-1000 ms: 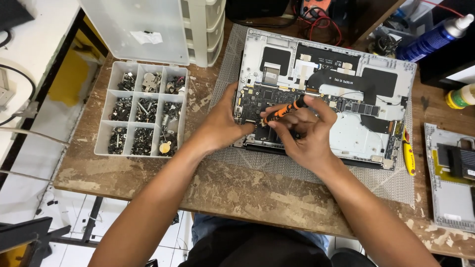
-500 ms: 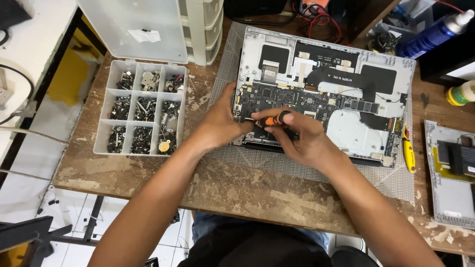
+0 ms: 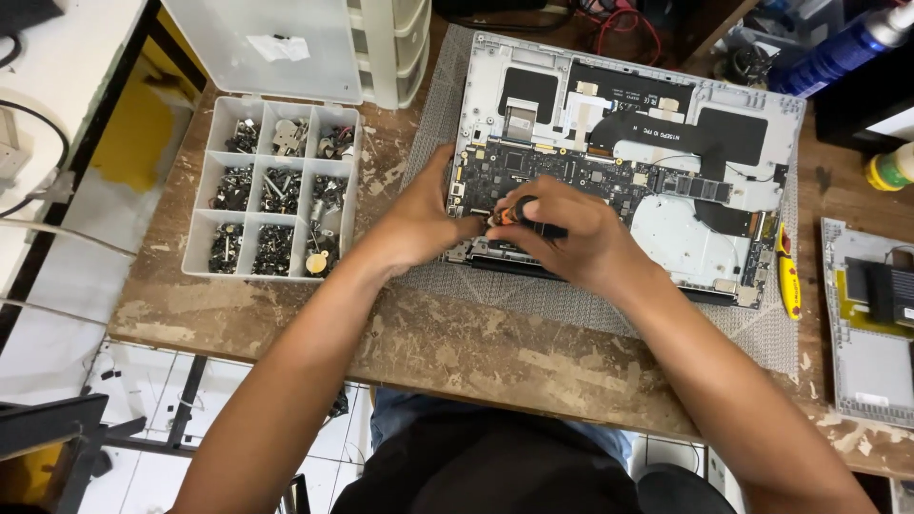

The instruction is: Repairing internal components of a laptop, specifically managing cables and screws using a screwdriver.

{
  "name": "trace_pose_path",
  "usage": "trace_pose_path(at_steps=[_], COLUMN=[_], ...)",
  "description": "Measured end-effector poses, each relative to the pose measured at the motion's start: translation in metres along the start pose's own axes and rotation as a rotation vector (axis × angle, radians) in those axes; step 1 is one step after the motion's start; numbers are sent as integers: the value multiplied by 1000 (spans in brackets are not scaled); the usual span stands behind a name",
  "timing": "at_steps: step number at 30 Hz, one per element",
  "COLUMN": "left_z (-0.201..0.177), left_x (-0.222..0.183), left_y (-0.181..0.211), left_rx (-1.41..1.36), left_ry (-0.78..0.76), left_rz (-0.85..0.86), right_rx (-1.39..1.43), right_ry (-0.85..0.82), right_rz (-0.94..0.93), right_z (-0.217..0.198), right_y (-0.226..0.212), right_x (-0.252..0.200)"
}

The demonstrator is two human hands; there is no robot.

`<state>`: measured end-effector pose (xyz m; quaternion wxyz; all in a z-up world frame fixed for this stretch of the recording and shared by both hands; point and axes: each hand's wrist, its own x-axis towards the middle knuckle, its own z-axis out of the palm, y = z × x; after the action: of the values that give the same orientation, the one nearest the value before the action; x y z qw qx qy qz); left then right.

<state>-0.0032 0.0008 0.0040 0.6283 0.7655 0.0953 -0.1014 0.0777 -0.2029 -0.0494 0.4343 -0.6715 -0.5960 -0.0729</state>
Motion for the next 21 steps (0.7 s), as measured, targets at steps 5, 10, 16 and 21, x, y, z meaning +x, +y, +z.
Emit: trace_pose_path(at_steps=[5,10,16,21], left_z=[0,1,0,0], left_x=[-1,-4,-2,1], left_y=[-3,5,0,-7], left_rx=[-24,-11,-26,-6], left_ry=[-13,-22,-22,-60], left_rz=[17,-1,45,74], right_rx=[67,95,-260,75], right_ry=[-54,-109,-56,-63], right_rz=[-57,-33,22,-115], right_z=[-9,-6,13,-6], right_y=[-14,-10,17,-11], right_x=[19,10,-14,13])
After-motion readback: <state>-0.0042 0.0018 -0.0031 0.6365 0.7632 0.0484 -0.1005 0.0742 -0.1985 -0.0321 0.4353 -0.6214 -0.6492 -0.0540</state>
